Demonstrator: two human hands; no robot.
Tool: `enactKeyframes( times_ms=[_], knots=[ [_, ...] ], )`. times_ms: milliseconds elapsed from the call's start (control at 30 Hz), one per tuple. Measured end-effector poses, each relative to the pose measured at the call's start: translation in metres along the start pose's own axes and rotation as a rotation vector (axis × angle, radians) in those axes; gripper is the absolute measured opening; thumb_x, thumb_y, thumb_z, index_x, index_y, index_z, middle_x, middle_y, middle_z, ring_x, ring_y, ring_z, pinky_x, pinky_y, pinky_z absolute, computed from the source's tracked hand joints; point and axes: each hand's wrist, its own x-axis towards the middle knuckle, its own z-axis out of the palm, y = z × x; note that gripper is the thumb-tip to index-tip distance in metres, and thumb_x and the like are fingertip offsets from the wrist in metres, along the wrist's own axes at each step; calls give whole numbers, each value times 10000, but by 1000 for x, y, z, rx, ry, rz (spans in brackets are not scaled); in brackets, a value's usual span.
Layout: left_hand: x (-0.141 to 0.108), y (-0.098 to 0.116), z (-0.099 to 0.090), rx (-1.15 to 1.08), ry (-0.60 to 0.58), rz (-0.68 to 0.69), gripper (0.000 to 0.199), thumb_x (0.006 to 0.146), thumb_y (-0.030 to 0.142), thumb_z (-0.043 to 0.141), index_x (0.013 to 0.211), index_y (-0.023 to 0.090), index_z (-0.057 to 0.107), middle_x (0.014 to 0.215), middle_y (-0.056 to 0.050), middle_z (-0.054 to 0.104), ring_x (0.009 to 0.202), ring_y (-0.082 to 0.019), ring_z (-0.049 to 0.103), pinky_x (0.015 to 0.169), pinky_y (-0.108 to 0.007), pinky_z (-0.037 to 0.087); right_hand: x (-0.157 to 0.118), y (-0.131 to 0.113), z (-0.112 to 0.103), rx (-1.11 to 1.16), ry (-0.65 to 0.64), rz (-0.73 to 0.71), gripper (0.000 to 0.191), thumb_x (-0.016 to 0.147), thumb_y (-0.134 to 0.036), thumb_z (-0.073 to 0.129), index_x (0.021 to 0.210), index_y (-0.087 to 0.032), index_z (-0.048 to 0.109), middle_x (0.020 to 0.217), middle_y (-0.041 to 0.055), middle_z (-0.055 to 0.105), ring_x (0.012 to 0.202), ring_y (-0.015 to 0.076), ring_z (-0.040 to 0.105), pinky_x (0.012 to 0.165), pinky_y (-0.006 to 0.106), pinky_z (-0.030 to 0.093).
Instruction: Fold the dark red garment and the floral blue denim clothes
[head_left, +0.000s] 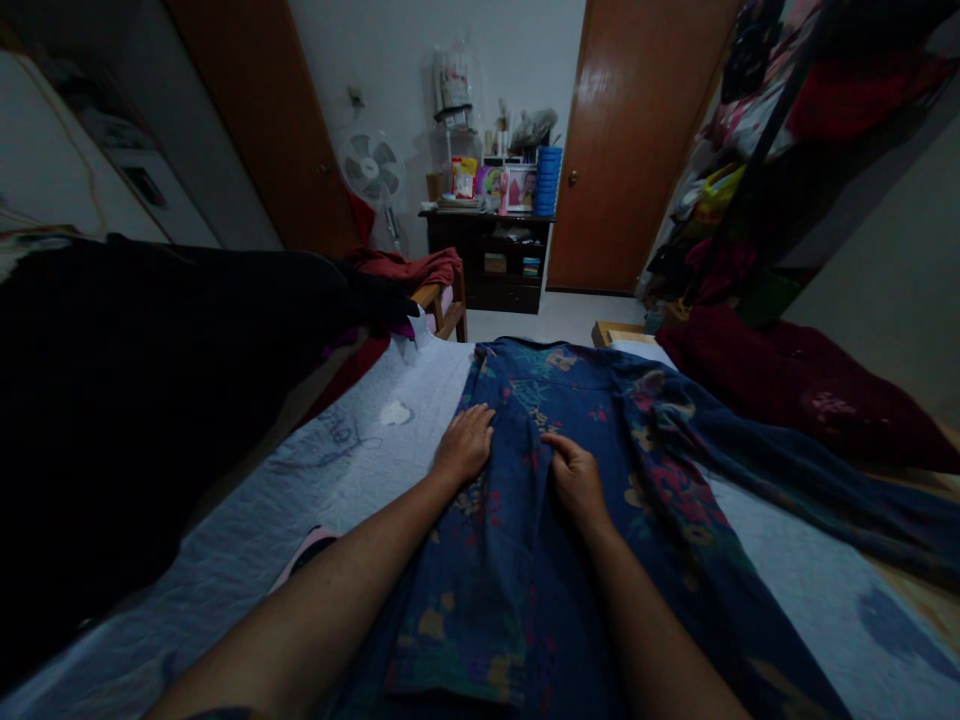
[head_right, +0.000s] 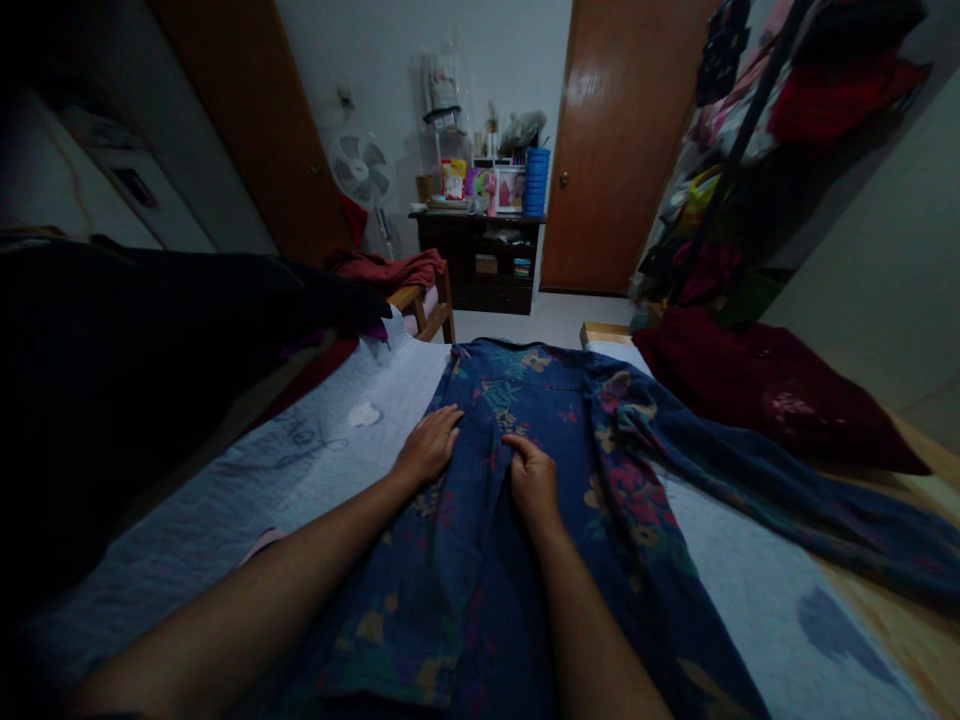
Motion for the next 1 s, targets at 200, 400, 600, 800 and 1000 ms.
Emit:
enactKeyframes(
  times_ms=[200, 400, 600, 800, 1000],
  knots=[
    [0, 0, -1, -15, -1, -1, 405, 953, 219, 380, 1315, 144, 545, 1412, -123, 537, 1332, -236, 468, 1148, -430, 349, 0, -14, -6, -72, -2, 56, 352, 805, -369, 455, 940, -180, 720, 958, 78, 741, 936, 244, 667, 860, 355, 487],
    [-1, 0, -2, -24, 23, 2, 387, 981, 288, 367, 1296, 172, 558, 1393, -110, 557, 1325, -223, 478, 1139, -430, 362, 1, -14, 0, -242, 11, 48, 288, 749, -441, 569, 879, -191, 633, 685, 11, 626, 624, 186, 572, 644, 295, 442],
    [0, 1, -2, -4, 6, -5, 412, 997, 360, 355, 1299, 167, 559, 1401, -114, 550, 1328, -226, 475, 1142, -416, 351, 2, -11, -1, -299, 47, -89, 156, 806, -347, 483, 742, -222, 550, 879, 73, 605, 830, 207, 575, 785, 312, 444],
    [1, 2, -2, 0, -1, -7, 424, 1001, 360, 347, 1300, 146, 556, 1415, -125, 535, 1331, -234, 470, 1145, -422, 339, 1, -12, 0, -194, 57, 2, 204, 863, -408, 427, 788, -230, 493, 676, 3, 577, 620, 178, 546, 624, 281, 383],
    [2, 3, -4, -16, -12, -23, 416, 995, 371, 359, 1294, 164, 560, 1409, -116, 542, 1326, -228, 474, 1137, -410, 344, 2, -11, -3, -216, 69, 52, 175, 856, -360, 474, 905, -210, 551, 642, -5, 607, 590, 180, 572, 596, 267, 381]
  ],
)
